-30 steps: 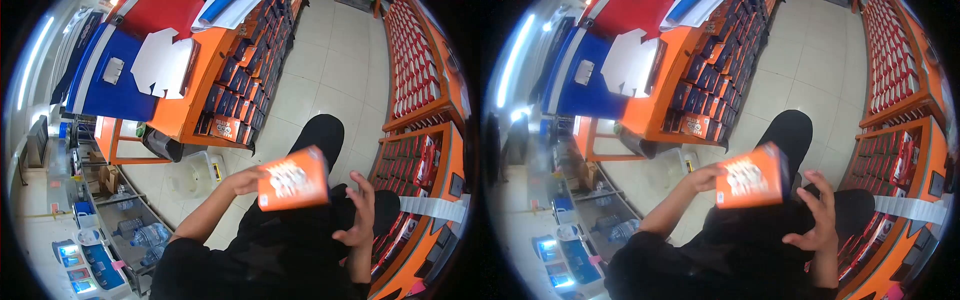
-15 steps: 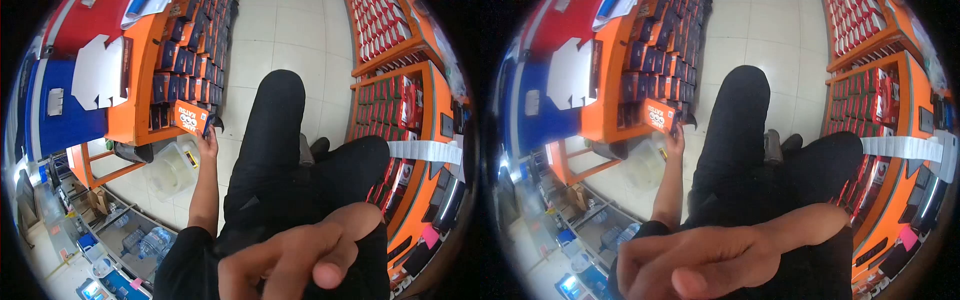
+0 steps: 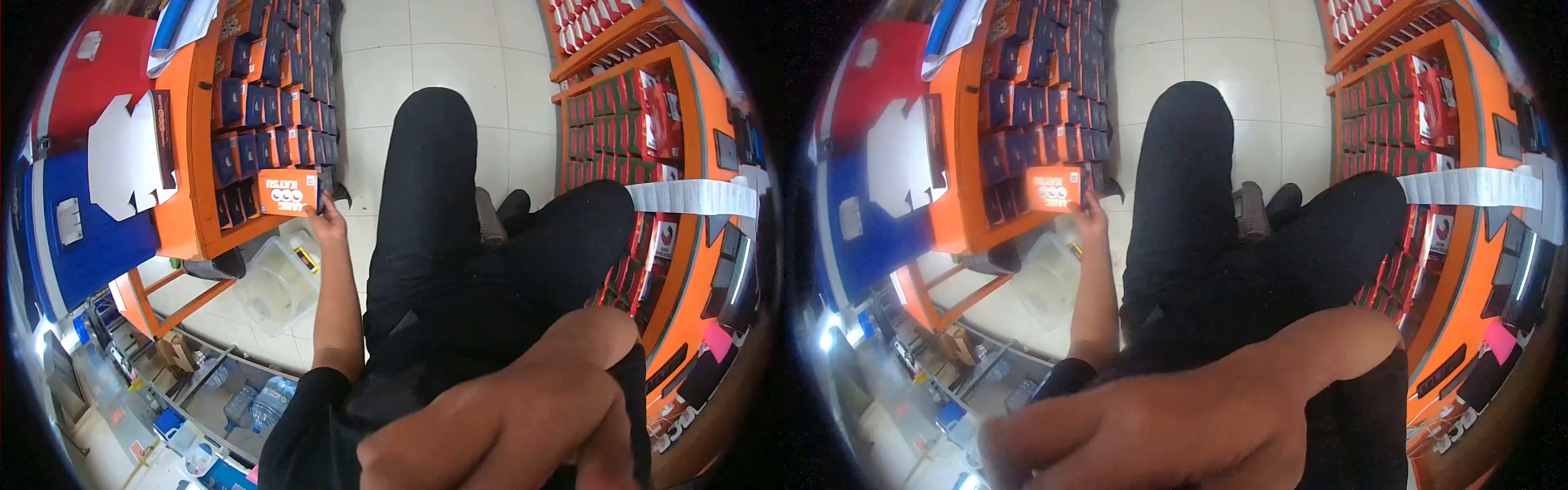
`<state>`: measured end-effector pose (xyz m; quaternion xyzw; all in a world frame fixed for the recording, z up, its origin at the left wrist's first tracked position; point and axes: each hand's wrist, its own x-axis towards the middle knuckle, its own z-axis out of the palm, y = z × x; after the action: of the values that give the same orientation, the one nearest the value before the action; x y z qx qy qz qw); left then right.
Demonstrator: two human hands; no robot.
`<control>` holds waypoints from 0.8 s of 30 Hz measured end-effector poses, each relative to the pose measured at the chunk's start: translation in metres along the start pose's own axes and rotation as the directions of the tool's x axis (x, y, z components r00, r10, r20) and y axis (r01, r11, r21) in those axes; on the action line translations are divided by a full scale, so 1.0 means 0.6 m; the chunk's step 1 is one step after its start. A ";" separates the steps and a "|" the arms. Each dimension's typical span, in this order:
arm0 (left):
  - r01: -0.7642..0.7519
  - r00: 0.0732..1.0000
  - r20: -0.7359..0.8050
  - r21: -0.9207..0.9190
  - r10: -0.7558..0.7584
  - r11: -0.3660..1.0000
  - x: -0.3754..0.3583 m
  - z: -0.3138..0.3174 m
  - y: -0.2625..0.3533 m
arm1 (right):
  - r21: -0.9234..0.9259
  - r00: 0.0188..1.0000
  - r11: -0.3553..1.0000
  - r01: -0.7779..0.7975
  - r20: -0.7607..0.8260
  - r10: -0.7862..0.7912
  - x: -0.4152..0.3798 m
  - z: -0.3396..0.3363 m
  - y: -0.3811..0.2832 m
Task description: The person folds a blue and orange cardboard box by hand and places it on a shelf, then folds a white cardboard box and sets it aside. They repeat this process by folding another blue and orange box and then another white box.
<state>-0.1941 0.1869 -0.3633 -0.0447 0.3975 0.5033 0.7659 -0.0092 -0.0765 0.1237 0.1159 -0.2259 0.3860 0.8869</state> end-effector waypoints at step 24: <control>-0.059 0.984 -0.164 0.094 0.074 0.994 0.184 0.007 0.051 | -0.155 0.772 0.854 -0.496 0.372 0.515 0.026 -0.020 -0.149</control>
<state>-0.1967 0.2850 -0.4225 -0.0396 0.4837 0.5049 0.7138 0.0695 -0.1225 0.1183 0.1059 -0.4345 0.5723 0.6874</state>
